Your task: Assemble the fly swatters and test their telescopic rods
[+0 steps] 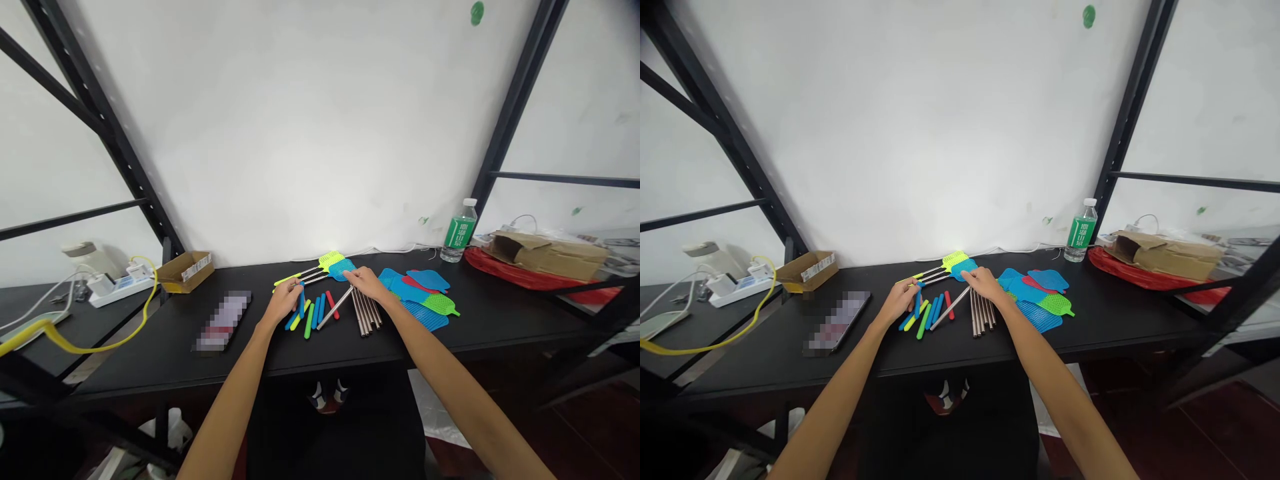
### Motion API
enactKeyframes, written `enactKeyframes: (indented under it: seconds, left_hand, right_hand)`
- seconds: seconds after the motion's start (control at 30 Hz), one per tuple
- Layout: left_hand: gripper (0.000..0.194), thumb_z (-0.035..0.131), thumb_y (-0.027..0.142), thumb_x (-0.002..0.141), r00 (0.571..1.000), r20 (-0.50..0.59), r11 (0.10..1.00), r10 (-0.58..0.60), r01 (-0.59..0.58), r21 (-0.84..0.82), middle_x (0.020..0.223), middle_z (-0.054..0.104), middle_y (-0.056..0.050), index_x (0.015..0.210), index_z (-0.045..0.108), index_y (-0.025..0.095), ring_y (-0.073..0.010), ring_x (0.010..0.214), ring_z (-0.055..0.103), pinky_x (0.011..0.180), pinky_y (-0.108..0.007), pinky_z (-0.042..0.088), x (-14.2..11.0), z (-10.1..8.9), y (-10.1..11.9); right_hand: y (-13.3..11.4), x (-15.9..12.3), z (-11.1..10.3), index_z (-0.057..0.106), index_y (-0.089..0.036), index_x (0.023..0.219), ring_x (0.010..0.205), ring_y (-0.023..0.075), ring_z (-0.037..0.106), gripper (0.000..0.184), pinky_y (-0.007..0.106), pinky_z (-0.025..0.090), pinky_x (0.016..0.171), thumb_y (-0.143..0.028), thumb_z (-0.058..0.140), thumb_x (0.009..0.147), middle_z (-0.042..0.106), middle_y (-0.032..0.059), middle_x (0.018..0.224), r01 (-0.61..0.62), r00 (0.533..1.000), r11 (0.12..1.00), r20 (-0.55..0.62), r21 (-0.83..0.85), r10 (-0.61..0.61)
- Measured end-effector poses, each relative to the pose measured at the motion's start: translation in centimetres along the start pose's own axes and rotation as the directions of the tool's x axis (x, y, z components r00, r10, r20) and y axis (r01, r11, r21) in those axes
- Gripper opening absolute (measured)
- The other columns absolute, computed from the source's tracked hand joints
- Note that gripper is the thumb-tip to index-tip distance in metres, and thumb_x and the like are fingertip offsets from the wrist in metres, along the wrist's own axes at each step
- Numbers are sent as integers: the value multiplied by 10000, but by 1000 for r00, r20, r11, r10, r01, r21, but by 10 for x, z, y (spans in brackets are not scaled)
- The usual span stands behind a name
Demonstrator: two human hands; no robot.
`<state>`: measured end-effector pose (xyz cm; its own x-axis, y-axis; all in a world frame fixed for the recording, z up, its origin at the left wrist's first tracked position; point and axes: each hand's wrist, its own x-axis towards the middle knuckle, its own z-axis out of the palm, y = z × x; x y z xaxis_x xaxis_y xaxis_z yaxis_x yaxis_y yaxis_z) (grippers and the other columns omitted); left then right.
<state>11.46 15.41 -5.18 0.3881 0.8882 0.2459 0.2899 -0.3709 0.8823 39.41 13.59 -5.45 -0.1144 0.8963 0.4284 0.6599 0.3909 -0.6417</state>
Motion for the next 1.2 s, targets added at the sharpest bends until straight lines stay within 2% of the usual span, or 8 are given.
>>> enactKeyframes:
  seconds: [0.07,0.17,0.37,0.63,0.73,0.87,1.07,1.2]
  left_hand:
    - [177,457,382,844,1000,18,998,-17,18,-56,602,632,32,799,459,210,-88,365,459,388,-205,345,0,0,0]
    - [174,449,387,843,1000,11,995,-17,19,-103,618,653,31,805,433,218,-92,365,476,379,-203,353,0,1,1]
    - [170,435,382,839,999,-46,990,-26,20,-141,577,633,35,815,437,214,-101,375,496,397,-207,392,0,0,4]
    - [186,451,366,863,992,-113,992,52,-64,-111,443,442,77,785,503,206,-84,384,353,425,-206,320,0,-3,6]
    - [205,484,386,865,993,-100,992,70,-80,-99,476,429,73,872,571,201,-92,426,365,445,-216,318,1,-3,5]
    - [262,529,390,849,986,-108,988,128,-136,-70,588,473,47,999,619,194,-107,523,447,505,-229,366,2,-2,4]
    - [193,487,301,856,978,-127,984,168,-174,-40,755,587,14,1019,547,218,-112,585,498,553,-231,384,1,-1,2]
    - [228,513,339,869,966,-164,976,198,-178,128,762,585,14,1057,582,231,-141,663,529,637,-251,402,-5,0,10]
  right_hand:
    - [0,-1,0,285,-217,475,440,94,250,601,273,231,504,-589,408,932,254,-37,464,-24,1000,996,9,91,23]
    - [-2,-1,-1,312,-218,490,405,88,296,605,257,243,462,-644,442,900,304,-39,433,-53,999,970,0,238,54]
    - [-9,0,-3,421,-215,590,336,83,396,539,214,280,358,-680,614,782,456,-46,422,-211,977,827,88,521,194]
    - [-9,2,-6,466,-203,628,380,85,495,514,189,356,366,-634,733,708,504,-41,448,-228,958,629,58,743,280]
    - [-8,3,-7,511,-198,657,411,89,519,497,192,398,393,-626,764,676,528,-36,477,-225,943,552,36,803,331]
    - [-5,4,-7,584,-181,673,450,91,546,476,190,416,411,-616,779,663,548,-25,506,-190,935,520,-9,833,356]
    - [-4,5,-8,672,-162,722,503,99,570,449,197,440,434,-595,783,680,571,-5,551,-175,920,478,-30,860,391]
    - [-7,4,-9,702,-155,760,540,105,593,439,197,458,458,-580,786,689,596,9,593,-182,927,476,-12,860,376]
